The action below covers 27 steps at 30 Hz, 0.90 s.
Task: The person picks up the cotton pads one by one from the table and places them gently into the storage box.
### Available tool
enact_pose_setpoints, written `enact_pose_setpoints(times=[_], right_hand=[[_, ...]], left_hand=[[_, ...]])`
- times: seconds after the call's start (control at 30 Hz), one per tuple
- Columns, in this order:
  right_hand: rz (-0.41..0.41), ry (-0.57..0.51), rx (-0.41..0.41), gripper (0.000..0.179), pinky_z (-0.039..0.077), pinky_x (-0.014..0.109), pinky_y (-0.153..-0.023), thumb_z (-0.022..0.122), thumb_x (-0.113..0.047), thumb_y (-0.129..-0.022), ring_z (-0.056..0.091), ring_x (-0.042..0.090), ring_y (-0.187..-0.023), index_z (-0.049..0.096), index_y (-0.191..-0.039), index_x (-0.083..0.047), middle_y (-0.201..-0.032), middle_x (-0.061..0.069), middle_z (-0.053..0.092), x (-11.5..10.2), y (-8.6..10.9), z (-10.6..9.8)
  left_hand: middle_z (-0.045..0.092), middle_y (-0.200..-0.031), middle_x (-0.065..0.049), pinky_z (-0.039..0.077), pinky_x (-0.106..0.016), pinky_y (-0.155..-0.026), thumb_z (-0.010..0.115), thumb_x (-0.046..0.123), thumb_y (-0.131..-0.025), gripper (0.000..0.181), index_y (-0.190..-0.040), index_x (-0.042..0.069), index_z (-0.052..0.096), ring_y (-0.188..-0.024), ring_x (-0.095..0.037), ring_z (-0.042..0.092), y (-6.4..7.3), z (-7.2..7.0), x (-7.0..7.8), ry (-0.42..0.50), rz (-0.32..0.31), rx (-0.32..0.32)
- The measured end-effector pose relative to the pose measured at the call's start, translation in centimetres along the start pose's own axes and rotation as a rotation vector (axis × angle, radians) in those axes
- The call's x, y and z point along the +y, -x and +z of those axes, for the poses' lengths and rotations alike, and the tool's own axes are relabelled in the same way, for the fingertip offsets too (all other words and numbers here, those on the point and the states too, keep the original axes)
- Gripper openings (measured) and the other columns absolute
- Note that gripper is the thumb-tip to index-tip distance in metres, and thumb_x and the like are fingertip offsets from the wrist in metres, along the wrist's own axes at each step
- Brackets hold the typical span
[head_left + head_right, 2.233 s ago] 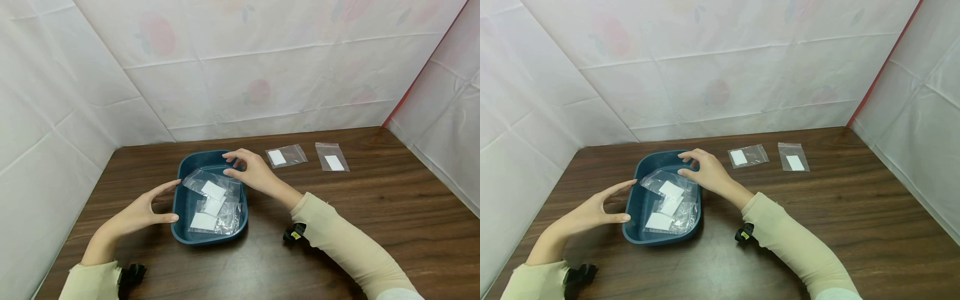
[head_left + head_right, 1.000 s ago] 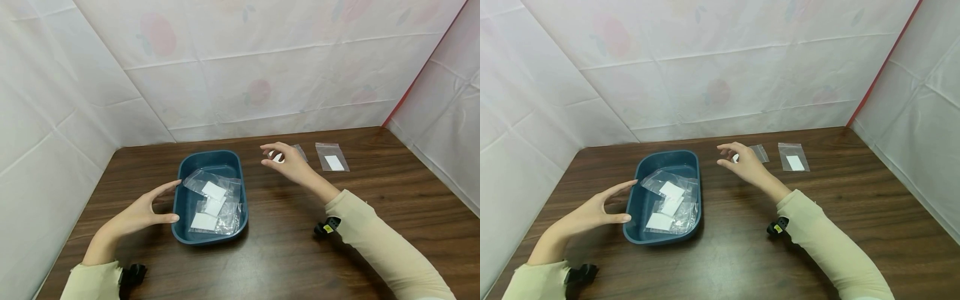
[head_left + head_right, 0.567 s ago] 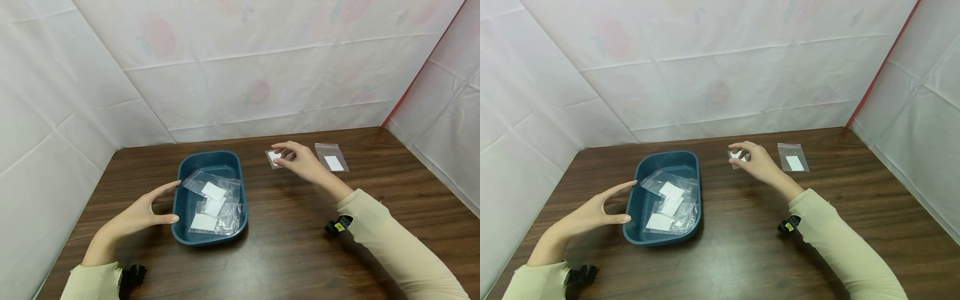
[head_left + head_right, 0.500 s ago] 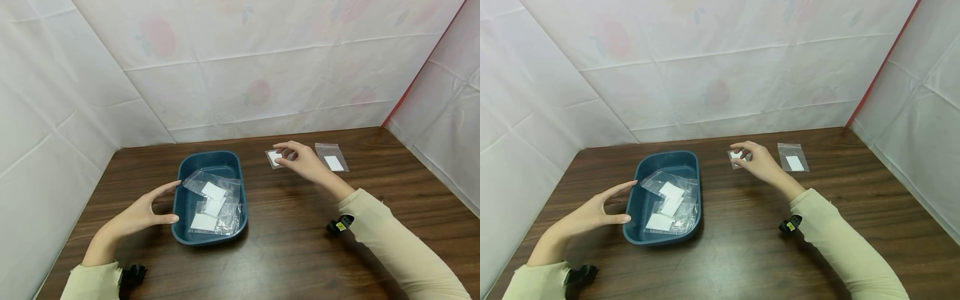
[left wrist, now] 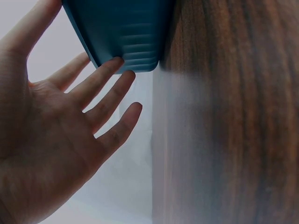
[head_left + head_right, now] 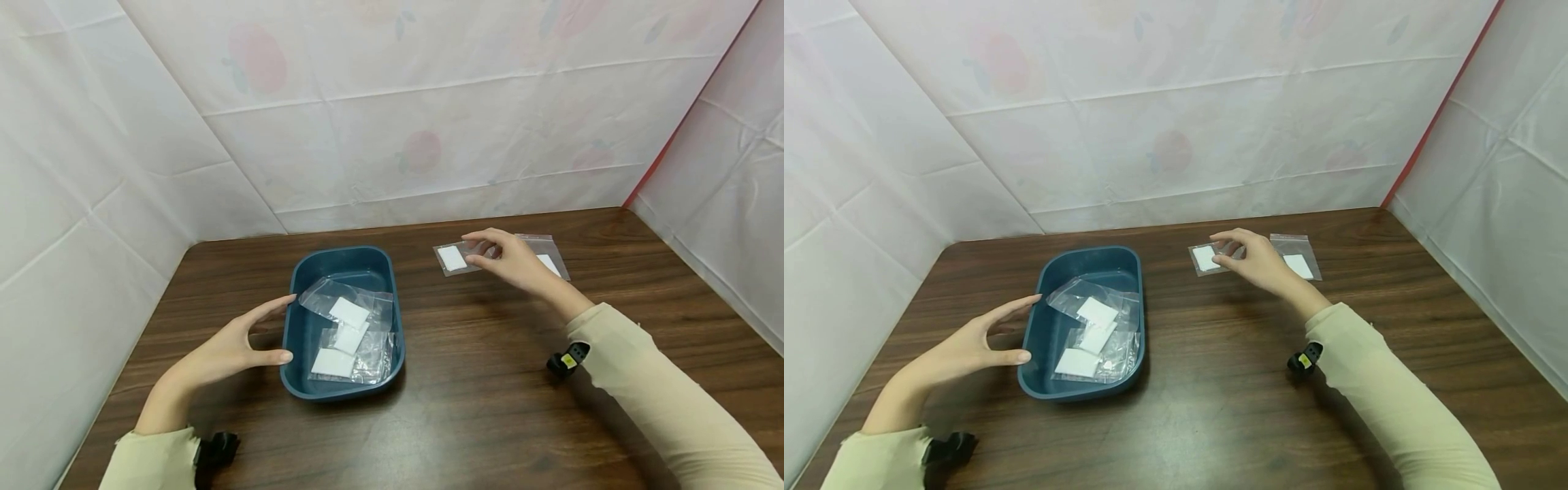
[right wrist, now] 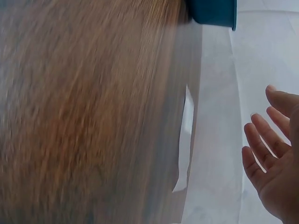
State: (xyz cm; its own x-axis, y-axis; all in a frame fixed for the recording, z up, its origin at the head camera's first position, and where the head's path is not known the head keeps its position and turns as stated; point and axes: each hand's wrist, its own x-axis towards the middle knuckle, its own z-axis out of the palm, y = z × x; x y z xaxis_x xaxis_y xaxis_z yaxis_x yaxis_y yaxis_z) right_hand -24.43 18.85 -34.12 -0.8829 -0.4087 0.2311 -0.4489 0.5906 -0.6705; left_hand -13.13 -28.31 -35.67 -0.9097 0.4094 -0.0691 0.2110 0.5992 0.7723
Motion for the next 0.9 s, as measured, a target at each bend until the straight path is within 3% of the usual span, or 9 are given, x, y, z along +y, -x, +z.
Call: enact_pose_setpoints(times=[0.33, 0.57, 0.9], right_hand=[[0.026, 0.024, -0.054, 0.043, 0.047, 0.041, -0.084, 0.071, -0.023, -0.094, 0.059, 0.026, -0.1, 0.061, -0.134, -0.009, -0.12, 0.009, 0.063, 2.0, -0.3, -0.9], [0.042, 0.007, -0.091, 0.044, 0.049, 0.044, -0.085, 0.071, -0.02, -0.093, 0.059, 0.029, -0.101, 0.061, -0.133, -0.004, -0.121, 0.015, 0.062, 3.4, -0.6, -1.6], [0.078, 0.061, -0.12, 0.042, 0.045, 0.048, -0.089, 0.071, -0.015, -0.093, 0.057, 0.031, -0.107, 0.061, -0.131, 0.0, -0.117, 0.019, 0.064, 5.2, -0.9, -2.8]], left_hand=[[0.031, -0.158, -0.011, 0.033, -0.072, -0.097, 0.078, 0.029, -0.088, 0.084, -0.156, 0.025, 0.03, -0.138, -0.045, 0.03, 0.0, 0.0, 0.0, 0.011, 0.005, -0.004], [0.031, -0.158, -0.01, 0.033, -0.073, -0.097, 0.077, 0.029, -0.088, 0.083, -0.156, 0.027, 0.031, -0.139, -0.045, 0.03, 0.0, -0.1, 0.1, 0.017, 0.004, -0.004], [0.031, -0.158, -0.009, 0.031, -0.074, -0.097, 0.078, 0.029, -0.087, 0.083, -0.156, 0.027, 0.031, -0.139, -0.045, 0.029, 0.0, 0.0, 0.1, 0.014, 0.005, -0.005]])
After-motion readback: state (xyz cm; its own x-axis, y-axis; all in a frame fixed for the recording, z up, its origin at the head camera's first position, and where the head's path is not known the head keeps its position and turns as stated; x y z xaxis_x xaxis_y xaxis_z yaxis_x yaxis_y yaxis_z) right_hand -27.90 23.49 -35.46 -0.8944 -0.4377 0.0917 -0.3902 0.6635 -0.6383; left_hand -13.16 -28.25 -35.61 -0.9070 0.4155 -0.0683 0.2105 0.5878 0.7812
